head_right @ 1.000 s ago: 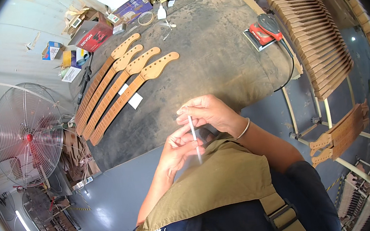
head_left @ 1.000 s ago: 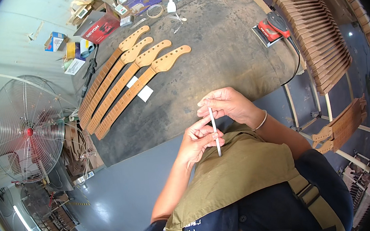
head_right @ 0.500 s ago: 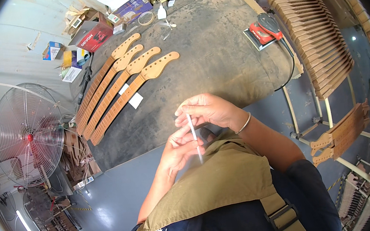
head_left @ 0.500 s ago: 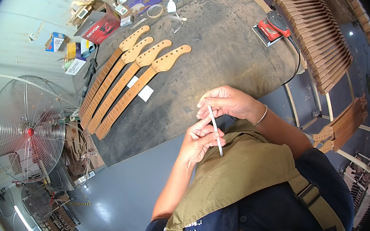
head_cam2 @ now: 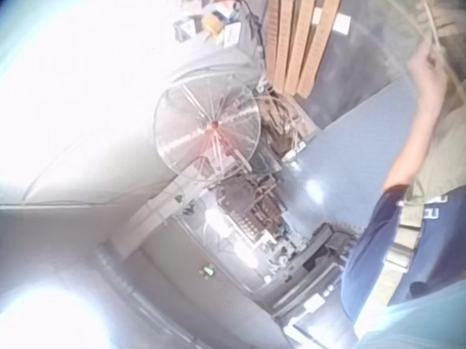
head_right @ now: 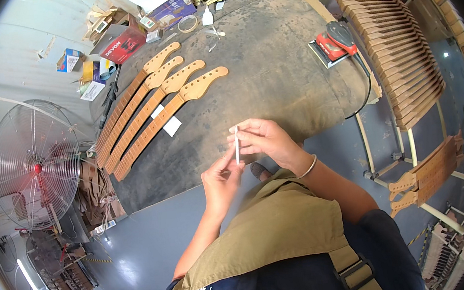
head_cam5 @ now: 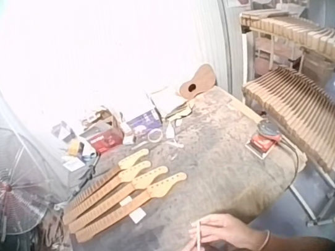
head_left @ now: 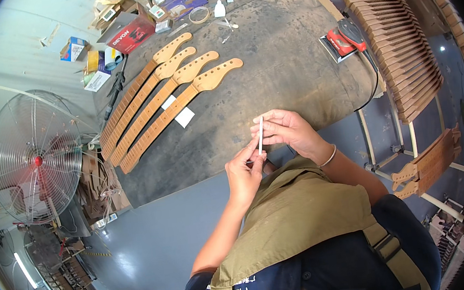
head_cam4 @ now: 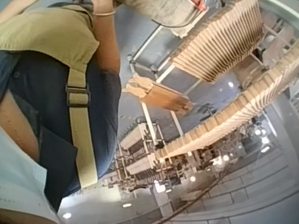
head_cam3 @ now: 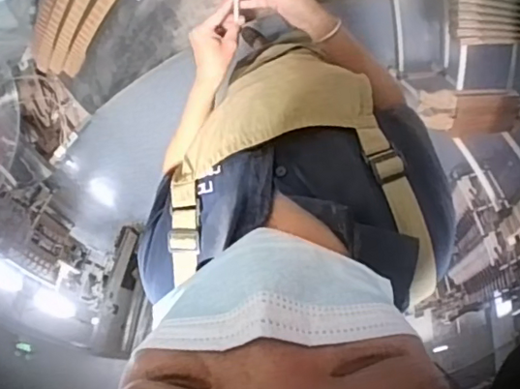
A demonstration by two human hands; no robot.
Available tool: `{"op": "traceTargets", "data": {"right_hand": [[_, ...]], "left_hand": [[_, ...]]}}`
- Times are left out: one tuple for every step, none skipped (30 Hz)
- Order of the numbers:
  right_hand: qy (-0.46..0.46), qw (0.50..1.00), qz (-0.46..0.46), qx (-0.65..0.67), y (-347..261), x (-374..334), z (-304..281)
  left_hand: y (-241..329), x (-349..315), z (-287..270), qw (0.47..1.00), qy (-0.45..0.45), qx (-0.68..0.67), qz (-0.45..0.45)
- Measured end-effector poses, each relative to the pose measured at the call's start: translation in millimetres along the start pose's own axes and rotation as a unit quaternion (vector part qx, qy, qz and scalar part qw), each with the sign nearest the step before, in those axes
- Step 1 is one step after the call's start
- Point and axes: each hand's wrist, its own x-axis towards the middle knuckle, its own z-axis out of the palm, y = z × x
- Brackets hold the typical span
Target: The person applies glue to small white plastic strips and inserts them into slots on wooden guitar necks. They then use a sanding block to smooth the surface of the necks and wipe them with a cloth.
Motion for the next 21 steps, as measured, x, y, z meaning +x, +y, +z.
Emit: {"op": "traceTargets", "data": {"right_hand": [[0.005,1.000,-0.011,-0.011,3.4,0.3,-2.4],[0.011,0.999,-0.023,-0.022,6.1,0.2,-5.1],[0.019,1.000,-0.020,-0.009,5.8,-0.2,-5.7],[0.028,0.999,-0.018,0.004,4.5,-0.4,-6.3],[0.037,0.999,-0.016,0.016,4.0,-0.7,-7.1],[0.037,0.999,-0.020,0.025,3.8,-1.1,-8.4],[0.037,0.998,-0.025,0.034,4.0,-1.3,-10.1],[0.037,0.998,-0.030,0.043,4.3,-1.3,-12.0],[0.053,0.997,-0.031,0.049,6.8,-1.1,-15.6],[0.069,0.996,-0.032,0.056,9.9,0.3,-19.6],[0.085,0.994,-0.033,0.062,11.7,0.7,-24.0],[0.090,0.993,-0.046,0.067,10.6,-0.7,-27.4],[0.096,0.991,-0.058,0.072,8.5,-2.1,-31.5],[0.101,0.989,-0.071,0.077,7.1,-3.7,-35.8],[0.103,0.988,-0.073,0.084,6.5,-4.3,-40.6],[0.105,0.987,-0.075,0.091,6.4,-4.9,-45.6],[0.106,0.986,-0.077,0.098,6.3,-6.2,-49.7],[0.113,0.986,-0.073,0.098,5.0,-7.0,-51.7],[0.118,0.986,-0.069,0.099,3.3,-7.8,-53.4],[0.124,0.985,-0.065,0.099,2.0,-8.4,-55.3],[0.124,0.984,-0.066,0.105,1.7,-8.5,-58.2]], "left_hand": [[2.5,0.5,1.8,0.999,0.018,0.035,0.025],[5.6,1.2,3.2,0.996,0.036,0.071,0.051],[11.6,1.5,3.8,0.996,0.046,0.066,0.033],[19.2,1.8,4.2,0.997,0.055,0.061,0.016],[22.8,2.8,4.6,0.996,0.064,0.055,-0.002],[21.0,4.8,5.1,0.997,0.069,0.047,0.001],[16.7,7.3,5.7,0.997,0.073,0.039,0.003],[13.3,10.2,6.0,0.997,0.076,0.031,0.005],[11.5,13.6,6.4,0.998,0.060,0.010,-0.002],[10.1,17.8,5.8,0.999,0.044,-0.011,-0.010],[8.1,22.3,4.8,0.999,0.027,-0.032,-0.018],[2.5,26.3,3.0,0.999,0.002,-0.047,-0.020],[-4.3,30.9,0.4,0.998,-0.023,-0.062,-0.023],[-8.5,33.9,-1.8,0.996,-0.048,-0.077,-0.025],[-7.8,36.5,-3.8,0.993,-0.066,-0.091,-0.046],[-6.4,38.8,-5.3,0.989,-0.084,-0.104,-0.067],[-5.5,40.7,-5.7,0.984,-0.102,-0.117,-0.087],[-6.6,42.2,-5.7,0.979,-0.111,-0.139,-0.096],[-9.0,43.5,-5.4,0.974,-0.120,-0.162,-0.105],[-10.0,44.6,-4.5,0.968,-0.128,-0.185,-0.114],[-8.1,45.9,-3.6,0.962,-0.131,-0.207,-0.119]]}}
